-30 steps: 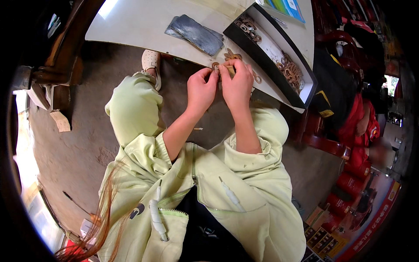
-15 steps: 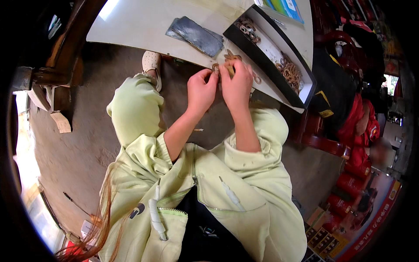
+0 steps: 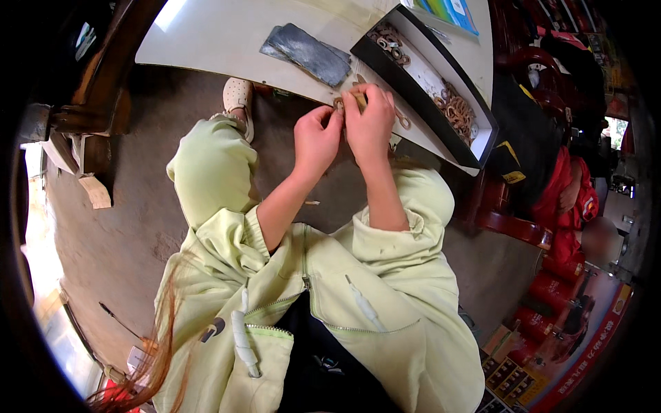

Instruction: The person sits at a table and uses a sanding block to smooth the edges of small wooden keychains. They handle the items one by one, rotating them to sand different sides, and place the finished pieces into a black box on the table.

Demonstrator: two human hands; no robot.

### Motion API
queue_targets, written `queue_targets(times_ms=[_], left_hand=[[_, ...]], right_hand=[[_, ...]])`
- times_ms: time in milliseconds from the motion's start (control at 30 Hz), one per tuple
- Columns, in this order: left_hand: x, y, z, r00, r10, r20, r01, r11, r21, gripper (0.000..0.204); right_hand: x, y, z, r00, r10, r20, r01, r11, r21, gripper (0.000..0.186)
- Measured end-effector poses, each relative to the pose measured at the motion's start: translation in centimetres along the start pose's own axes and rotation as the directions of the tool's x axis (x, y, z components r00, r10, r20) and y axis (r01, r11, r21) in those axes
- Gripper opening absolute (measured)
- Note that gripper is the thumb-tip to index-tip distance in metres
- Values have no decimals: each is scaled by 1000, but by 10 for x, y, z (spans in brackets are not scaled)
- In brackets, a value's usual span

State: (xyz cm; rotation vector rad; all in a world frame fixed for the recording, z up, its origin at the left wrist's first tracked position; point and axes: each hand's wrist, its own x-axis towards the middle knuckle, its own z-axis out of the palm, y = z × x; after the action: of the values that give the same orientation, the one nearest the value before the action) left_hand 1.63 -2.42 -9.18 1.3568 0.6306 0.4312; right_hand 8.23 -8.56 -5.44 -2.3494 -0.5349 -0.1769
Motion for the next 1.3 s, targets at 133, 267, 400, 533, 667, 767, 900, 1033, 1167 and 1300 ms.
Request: queue_targets(times_ms=[133, 267, 400, 533, 667, 767, 900, 1033, 1167, 1300], left_hand=[[1, 2, 4, 1000, 13, -13, -13, 1000, 17, 22], [-3, 2, 1, 1000, -5, -8, 5, 1000, 17, 21], [1, 4, 2, 1000, 12, -15, -11, 999, 35, 21], [1, 0, 1, 1000, 16, -7, -16, 1000, 20, 23], [6, 5, 3, 999, 26, -21, -26, 999, 32, 22], [-2, 3, 3, 1000, 12, -1, -12, 999, 35, 21], [0, 3, 3, 1000, 12, -23, -12, 1000, 15, 21], [-1, 5, 3, 999, 29, -14, -29, 999, 24, 21], [3, 3, 3, 999, 37, -32, -36, 999, 31, 22], [-2, -1, 7, 999, 33, -28, -33, 999, 6, 22]], right_hand=[[-14, 8, -10, 1000, -20, 16, 21, 998, -64, 16], [-4, 0, -1, 1000, -11, -17, 11, 999, 44, 16], [-15, 4, -12, 1000, 8, 23, -7, 999, -50, 15], [1, -1, 2, 999, -27, -31, 27, 1000, 4, 15], [-13, 9, -11, 999, -6, 34, 7, 1000, -27, 15], [-3, 0, -2, 999, 22, -29, -21, 1000, 17, 14], [-19, 7, -13, 999, 41, 31, -40, 999, -25, 15], [1, 2, 0, 999, 21, -26, -20, 999, 40, 15], [-15, 10, -10, 1000, 17, 21, -16, 999, -33, 15], [2, 1, 0, 1000, -8, -20, 9, 999, 36, 16]])
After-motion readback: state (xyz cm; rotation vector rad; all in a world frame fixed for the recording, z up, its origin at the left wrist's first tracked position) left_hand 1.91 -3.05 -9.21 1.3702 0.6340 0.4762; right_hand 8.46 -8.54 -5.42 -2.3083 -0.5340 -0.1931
